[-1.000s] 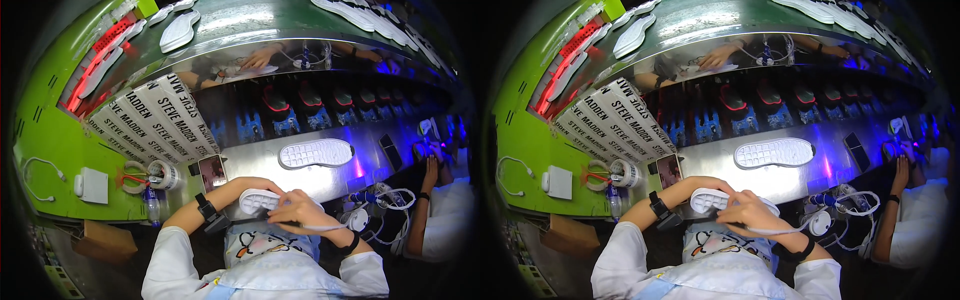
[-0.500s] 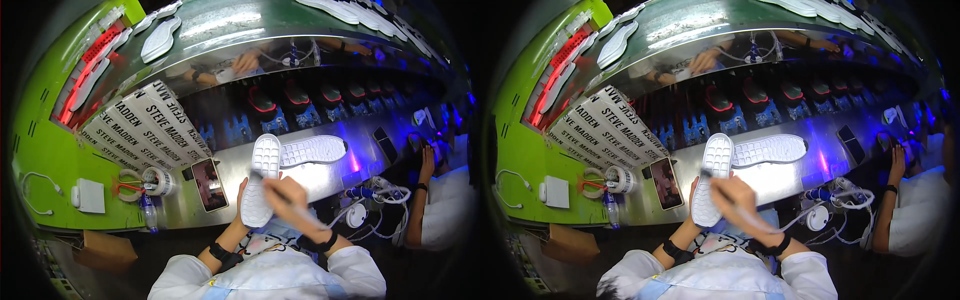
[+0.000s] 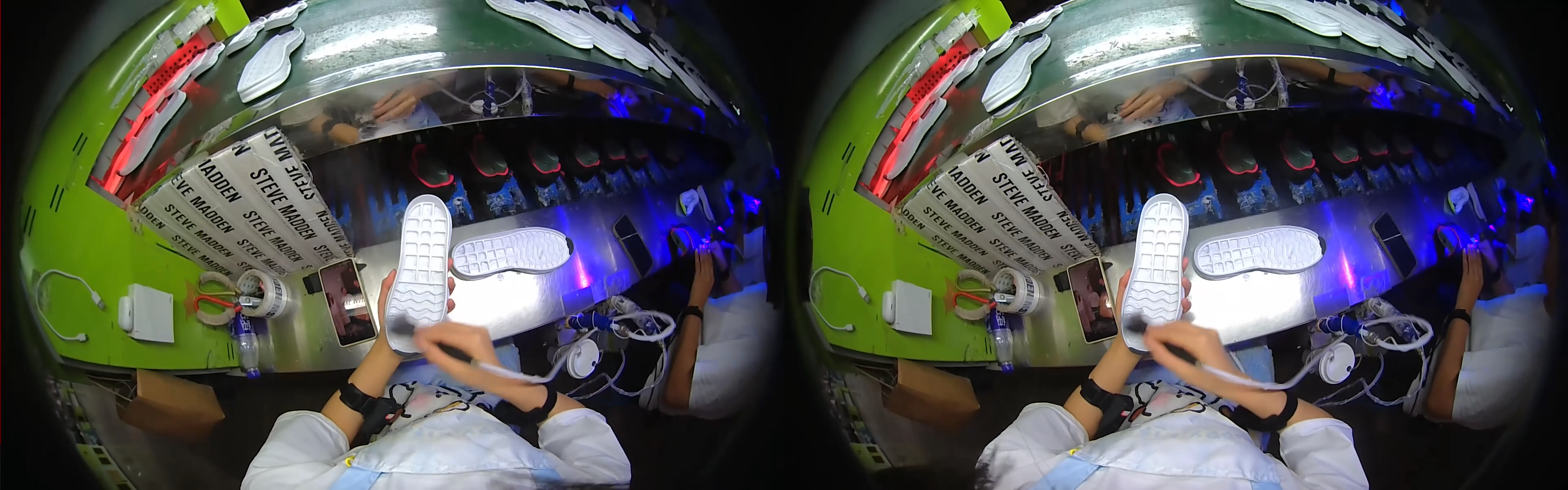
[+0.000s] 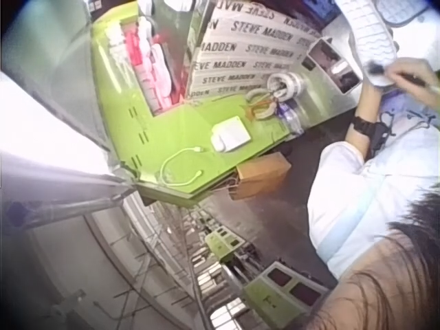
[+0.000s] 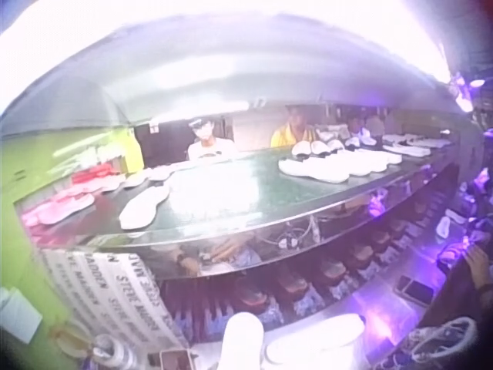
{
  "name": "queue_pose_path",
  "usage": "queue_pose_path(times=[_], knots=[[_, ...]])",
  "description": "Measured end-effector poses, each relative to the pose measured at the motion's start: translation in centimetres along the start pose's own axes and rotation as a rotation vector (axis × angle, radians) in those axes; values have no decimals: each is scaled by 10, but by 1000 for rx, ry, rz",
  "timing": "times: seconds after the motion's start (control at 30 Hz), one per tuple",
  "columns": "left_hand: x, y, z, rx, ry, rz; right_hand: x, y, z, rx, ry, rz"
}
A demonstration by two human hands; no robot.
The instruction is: Applying adhesive or treatment to the bottom of shoe outsoles at an assembly conveyor line.
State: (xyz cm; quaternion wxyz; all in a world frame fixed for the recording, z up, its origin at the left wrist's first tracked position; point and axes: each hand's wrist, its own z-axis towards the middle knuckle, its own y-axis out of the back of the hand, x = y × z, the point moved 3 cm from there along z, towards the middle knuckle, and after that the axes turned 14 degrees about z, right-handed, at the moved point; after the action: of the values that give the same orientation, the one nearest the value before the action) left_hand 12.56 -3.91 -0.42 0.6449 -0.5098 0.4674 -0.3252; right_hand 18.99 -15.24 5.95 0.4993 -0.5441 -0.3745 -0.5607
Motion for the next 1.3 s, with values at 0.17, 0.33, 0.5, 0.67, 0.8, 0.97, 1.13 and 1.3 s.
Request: queue_pose_path(times=[0.17, 0.33, 0.5, 0.67, 0.8, 0.97, 1.13, 1.3], knots=[[-7, -8, 6, -90, -2, 139, -17, 12, 5, -96, -180, 275], [-13, -4, 4, -16, 200, 263, -12, 31, -1, 106, -440, 441], [-12, -16, 14, -8, 349, 297, 12, 31, 3, 290, -159, 73], [-10, -10, 20, -243, 564, 365, 26, 26, 10, 369, 123, -71], [-9, -23, 17, -332, 709, 500, 31, 36, 7, 356, -97, -67], [-10, -55, 17, -417, 685, 686, 25, 34, 12, 419, 132, -213], [-18, -116, 0, -321, 344, 1206, 35, 46, 11, 297, -55, -2], [-17, -47, 17, -381, 816, 1174, 19, 66, 0, 472, -30, -225]])
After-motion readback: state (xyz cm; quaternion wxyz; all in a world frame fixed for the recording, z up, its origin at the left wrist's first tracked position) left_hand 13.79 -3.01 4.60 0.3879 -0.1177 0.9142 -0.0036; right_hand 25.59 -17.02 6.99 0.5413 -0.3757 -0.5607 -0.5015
